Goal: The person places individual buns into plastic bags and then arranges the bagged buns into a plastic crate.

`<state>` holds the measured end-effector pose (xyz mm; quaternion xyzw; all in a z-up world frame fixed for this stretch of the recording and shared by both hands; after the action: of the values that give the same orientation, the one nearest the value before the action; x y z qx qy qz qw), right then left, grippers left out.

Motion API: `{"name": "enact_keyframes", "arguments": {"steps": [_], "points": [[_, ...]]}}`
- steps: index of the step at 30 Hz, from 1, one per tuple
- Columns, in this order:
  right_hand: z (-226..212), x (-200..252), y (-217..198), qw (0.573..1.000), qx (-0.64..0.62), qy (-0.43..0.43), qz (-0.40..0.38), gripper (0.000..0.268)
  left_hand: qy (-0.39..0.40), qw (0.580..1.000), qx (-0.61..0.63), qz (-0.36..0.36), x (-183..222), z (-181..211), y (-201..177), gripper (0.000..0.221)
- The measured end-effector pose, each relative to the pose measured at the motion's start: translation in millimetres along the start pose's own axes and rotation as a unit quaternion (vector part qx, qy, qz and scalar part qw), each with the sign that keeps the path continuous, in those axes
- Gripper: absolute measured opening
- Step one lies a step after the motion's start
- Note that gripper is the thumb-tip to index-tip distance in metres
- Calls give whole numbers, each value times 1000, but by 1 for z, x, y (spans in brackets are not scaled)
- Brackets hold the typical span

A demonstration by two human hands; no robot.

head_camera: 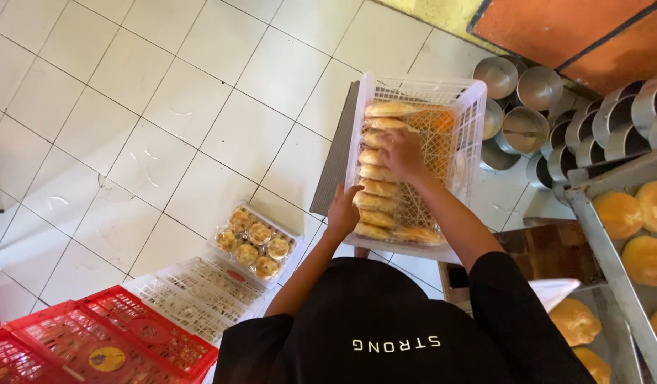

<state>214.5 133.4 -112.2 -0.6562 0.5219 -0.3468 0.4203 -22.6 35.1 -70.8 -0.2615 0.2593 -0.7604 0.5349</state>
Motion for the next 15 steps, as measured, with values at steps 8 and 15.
{"name": "enact_keyframes", "arguments": {"steps": [8,15], "points": [[-22,-46,-35,989,125,52,-60,72,18,1000,9,24,-2,-1,0,56],[23,-71,12,978,184,53,-81,40,-1,1000,2,15,0,6,-5,57]]}}
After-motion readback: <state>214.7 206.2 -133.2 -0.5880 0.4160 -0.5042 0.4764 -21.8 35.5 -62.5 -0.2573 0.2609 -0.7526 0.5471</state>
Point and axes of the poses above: each hand's wrist, its own x-axis away from the middle knuckle, its own y-axis out of the palm, z = x × y, the point moved 2 cm from there along -x, towards the middle knuckle, and after that the axes turned 5 degrees about -x, right-handed, at the moved point
